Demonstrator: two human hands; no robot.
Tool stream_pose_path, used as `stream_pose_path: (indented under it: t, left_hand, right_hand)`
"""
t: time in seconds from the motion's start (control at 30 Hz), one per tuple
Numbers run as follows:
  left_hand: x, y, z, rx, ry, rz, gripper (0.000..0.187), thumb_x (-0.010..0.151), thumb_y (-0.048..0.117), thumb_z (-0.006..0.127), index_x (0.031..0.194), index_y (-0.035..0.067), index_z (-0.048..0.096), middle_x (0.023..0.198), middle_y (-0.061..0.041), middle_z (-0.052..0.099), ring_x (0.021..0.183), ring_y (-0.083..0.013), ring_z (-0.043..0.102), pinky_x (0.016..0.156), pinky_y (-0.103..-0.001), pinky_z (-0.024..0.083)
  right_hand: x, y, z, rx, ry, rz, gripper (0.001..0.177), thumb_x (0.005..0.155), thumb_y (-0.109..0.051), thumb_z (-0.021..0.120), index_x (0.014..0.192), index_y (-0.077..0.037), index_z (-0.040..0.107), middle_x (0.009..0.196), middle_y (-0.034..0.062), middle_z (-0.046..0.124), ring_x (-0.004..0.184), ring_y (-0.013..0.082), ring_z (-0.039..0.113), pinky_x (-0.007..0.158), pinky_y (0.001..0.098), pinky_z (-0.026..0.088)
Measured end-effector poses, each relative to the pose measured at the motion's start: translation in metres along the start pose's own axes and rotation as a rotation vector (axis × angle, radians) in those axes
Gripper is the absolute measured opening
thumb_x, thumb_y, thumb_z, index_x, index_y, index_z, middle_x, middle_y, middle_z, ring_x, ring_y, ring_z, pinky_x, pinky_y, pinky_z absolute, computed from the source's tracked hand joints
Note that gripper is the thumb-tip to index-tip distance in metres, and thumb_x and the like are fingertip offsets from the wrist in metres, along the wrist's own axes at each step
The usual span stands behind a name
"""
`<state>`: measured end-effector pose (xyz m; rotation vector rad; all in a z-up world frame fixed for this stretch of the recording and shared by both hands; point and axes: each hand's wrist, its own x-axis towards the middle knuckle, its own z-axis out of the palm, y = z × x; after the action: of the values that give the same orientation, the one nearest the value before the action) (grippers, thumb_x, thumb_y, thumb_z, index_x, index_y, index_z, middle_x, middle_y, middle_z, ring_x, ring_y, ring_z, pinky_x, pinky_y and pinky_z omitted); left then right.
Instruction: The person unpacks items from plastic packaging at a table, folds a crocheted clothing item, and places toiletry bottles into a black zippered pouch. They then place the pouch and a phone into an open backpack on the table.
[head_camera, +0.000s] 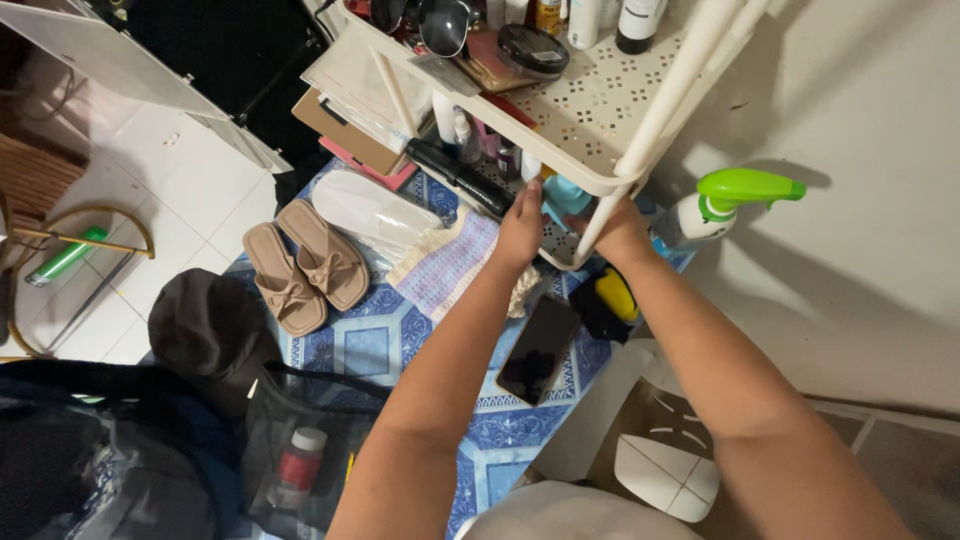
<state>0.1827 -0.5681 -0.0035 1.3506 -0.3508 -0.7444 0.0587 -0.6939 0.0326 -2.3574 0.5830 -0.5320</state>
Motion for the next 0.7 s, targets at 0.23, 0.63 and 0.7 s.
stream_pose_path:
  t: [0.23,0.63,0.7]
  left_hand:
    - [0.012,-0.022,-0.005,-0.049,-0.030,0.046,0.072,0.108,0.059,0.034,0.150,0.002,0.047,0.144,-0.014,0.058,0.131,-0.0256,0.054,0.109,-0.038,0.042]
    - [0.001,0.006,-0.008,0.166,-0.029,0.226,0.058,0.106,0.037,0.051,0.150,0.000,0.045,0.146,-0.021,0.056,0.138,-0.0282,0.050,0.116,-0.037,0.037]
    - [-0.001,0.009,-0.008,0.183,0.007,0.253,0.056,0.107,0.034,0.051,0.149,-0.001,0.046,0.145,-0.021,0.056,0.137,-0.0280,0.051,0.116,-0.037,0.037]
  right_hand:
    - [0.000,0.002,0.008,0.016,0.027,-0.028,0.068,0.072,-0.030,0.093,0.126,-0.005,0.060,0.113,0.0165,0.070,0.100,0.0353,0.069,0.086,0.0433,0.055]
    - [0.017,0.010,0.020,0.087,-0.155,-0.119,0.023,0.083,-0.002,0.076,0.103,0.000,0.065,0.090,0.0151,0.073,0.088,0.0304,0.072,0.080,0.0413,0.056]
    - [0.019,0.008,0.021,0.019,-0.179,-0.098,0.014,0.085,-0.005,0.077,0.093,0.001,0.068,0.087,0.0175,0.072,0.087,0.0322,0.072,0.079,0.0427,0.056]
